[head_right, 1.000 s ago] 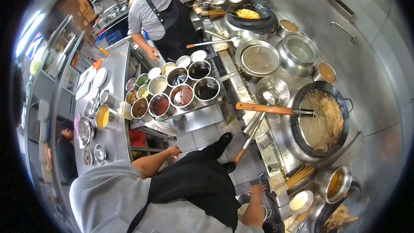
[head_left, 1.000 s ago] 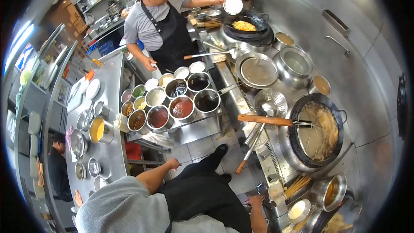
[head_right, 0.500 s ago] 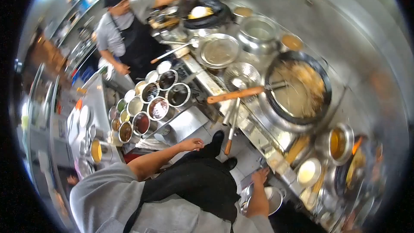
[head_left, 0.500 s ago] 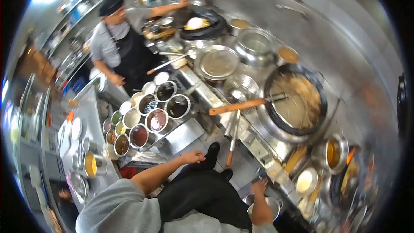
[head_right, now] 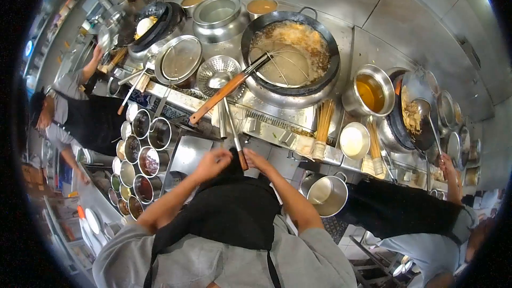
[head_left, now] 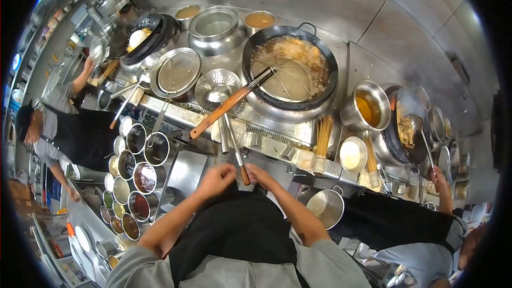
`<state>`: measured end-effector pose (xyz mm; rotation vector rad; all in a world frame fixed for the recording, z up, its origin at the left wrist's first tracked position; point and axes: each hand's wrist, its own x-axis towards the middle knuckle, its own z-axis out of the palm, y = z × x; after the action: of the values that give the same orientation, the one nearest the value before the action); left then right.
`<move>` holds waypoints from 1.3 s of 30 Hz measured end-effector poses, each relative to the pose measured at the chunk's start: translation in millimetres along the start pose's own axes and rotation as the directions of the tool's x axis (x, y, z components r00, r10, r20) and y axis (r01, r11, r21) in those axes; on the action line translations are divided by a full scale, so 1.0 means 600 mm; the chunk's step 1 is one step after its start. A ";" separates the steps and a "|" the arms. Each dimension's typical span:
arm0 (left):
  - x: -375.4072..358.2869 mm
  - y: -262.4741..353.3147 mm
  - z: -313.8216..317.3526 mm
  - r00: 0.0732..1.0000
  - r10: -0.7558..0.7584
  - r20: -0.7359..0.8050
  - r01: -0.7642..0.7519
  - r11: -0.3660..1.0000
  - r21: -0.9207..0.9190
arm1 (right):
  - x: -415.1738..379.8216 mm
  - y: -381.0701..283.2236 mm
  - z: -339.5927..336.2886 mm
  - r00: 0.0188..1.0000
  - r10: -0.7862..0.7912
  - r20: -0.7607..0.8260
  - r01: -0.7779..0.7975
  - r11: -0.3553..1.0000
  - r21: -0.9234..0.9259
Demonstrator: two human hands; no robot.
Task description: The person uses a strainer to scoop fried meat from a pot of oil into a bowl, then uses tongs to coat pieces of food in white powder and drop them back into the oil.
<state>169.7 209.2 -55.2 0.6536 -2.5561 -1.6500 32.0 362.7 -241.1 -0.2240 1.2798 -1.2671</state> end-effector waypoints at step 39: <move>0.299 0.138 -0.242 0.453 0.068 0.889 0.884 0.096 -0.458 | -0.172 -0.321 0.160 0.853 -0.351 -0.386 0.485 0.261 0.835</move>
<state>15.0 48.0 45.4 0.7449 -0.5683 -3.7987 21.1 324.0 -5.9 0.3789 0.3882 -2.3394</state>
